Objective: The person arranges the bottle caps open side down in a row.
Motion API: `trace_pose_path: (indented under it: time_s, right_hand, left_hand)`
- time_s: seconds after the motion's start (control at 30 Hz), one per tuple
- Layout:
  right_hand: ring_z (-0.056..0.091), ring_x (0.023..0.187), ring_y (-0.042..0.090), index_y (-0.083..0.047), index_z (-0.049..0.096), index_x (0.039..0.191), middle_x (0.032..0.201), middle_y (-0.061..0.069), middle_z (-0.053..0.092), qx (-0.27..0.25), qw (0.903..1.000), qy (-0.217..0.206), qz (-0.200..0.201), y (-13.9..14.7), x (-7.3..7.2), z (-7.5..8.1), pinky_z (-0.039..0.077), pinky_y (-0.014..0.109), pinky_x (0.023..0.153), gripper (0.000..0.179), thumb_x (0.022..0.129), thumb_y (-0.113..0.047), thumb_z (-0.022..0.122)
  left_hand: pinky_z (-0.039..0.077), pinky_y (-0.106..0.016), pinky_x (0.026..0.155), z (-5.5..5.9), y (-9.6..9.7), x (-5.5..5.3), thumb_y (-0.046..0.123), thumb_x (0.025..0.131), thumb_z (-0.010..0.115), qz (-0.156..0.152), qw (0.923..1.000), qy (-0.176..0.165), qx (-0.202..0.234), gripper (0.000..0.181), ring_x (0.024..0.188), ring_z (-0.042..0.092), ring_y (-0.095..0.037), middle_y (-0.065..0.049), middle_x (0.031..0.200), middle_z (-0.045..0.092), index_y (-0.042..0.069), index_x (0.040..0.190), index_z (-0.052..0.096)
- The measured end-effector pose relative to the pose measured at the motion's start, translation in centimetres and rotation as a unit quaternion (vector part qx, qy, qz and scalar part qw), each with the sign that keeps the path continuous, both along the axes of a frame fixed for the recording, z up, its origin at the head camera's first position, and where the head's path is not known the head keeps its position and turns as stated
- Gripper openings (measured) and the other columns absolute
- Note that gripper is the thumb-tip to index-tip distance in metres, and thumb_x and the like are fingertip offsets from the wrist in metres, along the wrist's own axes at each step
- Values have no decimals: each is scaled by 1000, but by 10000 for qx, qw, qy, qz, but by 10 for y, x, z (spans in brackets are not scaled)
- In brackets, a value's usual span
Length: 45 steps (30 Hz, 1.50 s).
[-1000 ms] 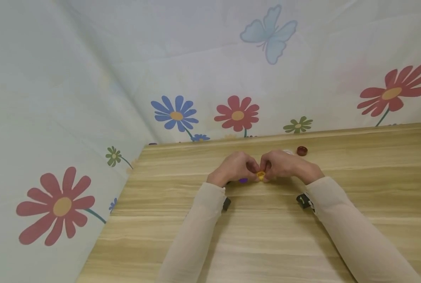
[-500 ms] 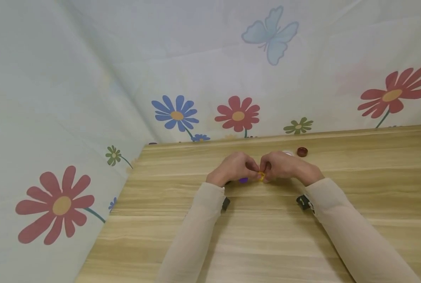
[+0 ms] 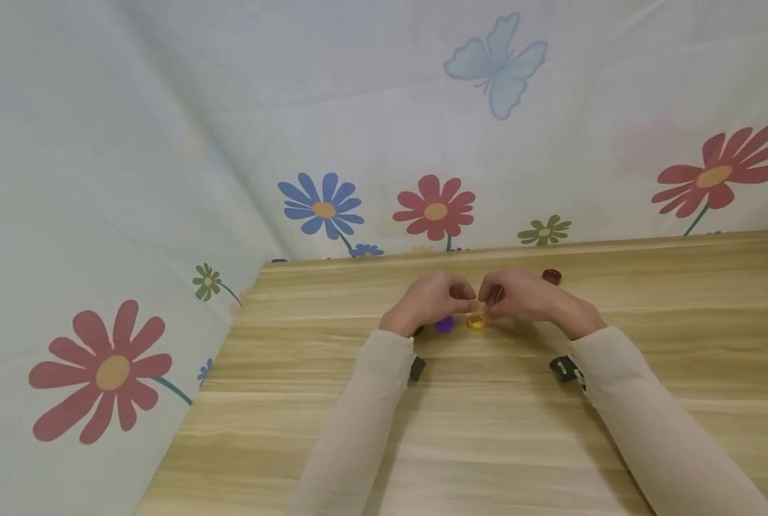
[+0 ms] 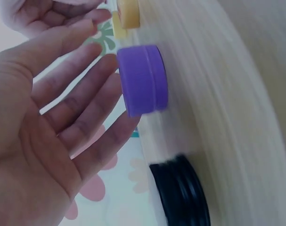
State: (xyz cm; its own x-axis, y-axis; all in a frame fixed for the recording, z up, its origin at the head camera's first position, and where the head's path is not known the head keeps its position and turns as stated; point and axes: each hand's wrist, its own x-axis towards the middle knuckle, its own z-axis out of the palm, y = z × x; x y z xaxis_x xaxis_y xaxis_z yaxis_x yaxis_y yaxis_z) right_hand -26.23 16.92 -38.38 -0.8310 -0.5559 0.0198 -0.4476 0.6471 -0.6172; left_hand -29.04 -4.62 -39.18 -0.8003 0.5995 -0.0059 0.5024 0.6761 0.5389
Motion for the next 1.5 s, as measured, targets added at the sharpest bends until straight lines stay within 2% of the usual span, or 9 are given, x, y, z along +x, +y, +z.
trace_pose_path:
  time_s: [0.23,0.4,0.57,0.8,1.1,1.27,1.5]
  right_hand:
    - [70,96,29,2,72,109,101,10,74,-201,9978,491,-397,12,0,-1,57,50,87,22,92,-8,83]
    - [69,98,33,8,69,114,105,16,73,-284,9959,489,-706,21,-3,0,56,52,88,26,93,-4,80]
    - [69,99,35,10,68,117,107,20,73,-359,9934,542,-949,27,-5,2,56,53,89,27,93,1,77]
    - [70,99,37,11,70,117,107,22,73,-163,9937,659,-897,29,-10,-3,56,55,90,29,92,1,79]
    - [68,98,37,9,71,116,110,22,74,89,9946,733,-724,24,-15,-12,55,55,89,31,87,4,81]
    - [68,103,40,10,71,116,112,24,73,192,9950,661,-730,22,-14,-13,54,57,93,32,85,5,81]
    - [67,100,36,8,72,111,103,17,73,277,9953,650,-663,20,-14,-15,53,56,94,26,87,4,81]
  left_hand:
    - [53,-23,86,-2,12,-3,25,97,81,256,9986,461,75,29,98,71,-10,1,108,78,10,122,78]
    - [53,-23,89,-2,23,-5,24,96,82,490,9975,509,54,36,106,71,-13,-1,118,78,11,130,75]
    - [52,-23,89,-4,34,-7,24,96,82,565,9970,526,-43,37,108,71,-13,0,120,77,12,131,75]
    - [53,-26,87,-8,43,-8,24,95,83,558,9968,566,-119,34,103,69,-15,-1,115,77,10,126,77]
    - [53,-27,90,-11,42,-10,22,96,81,432,9966,646,-272,29,105,70,-16,0,112,78,10,122,79]
    - [52,-27,91,-13,42,-11,20,96,81,435,9971,576,-224,28,106,70,-15,0,112,78,10,122,79]
    - [52,-26,88,-15,40,-12,17,96,80,376,9974,584,-216,26,101,69,-15,-1,109,78,10,121,80]
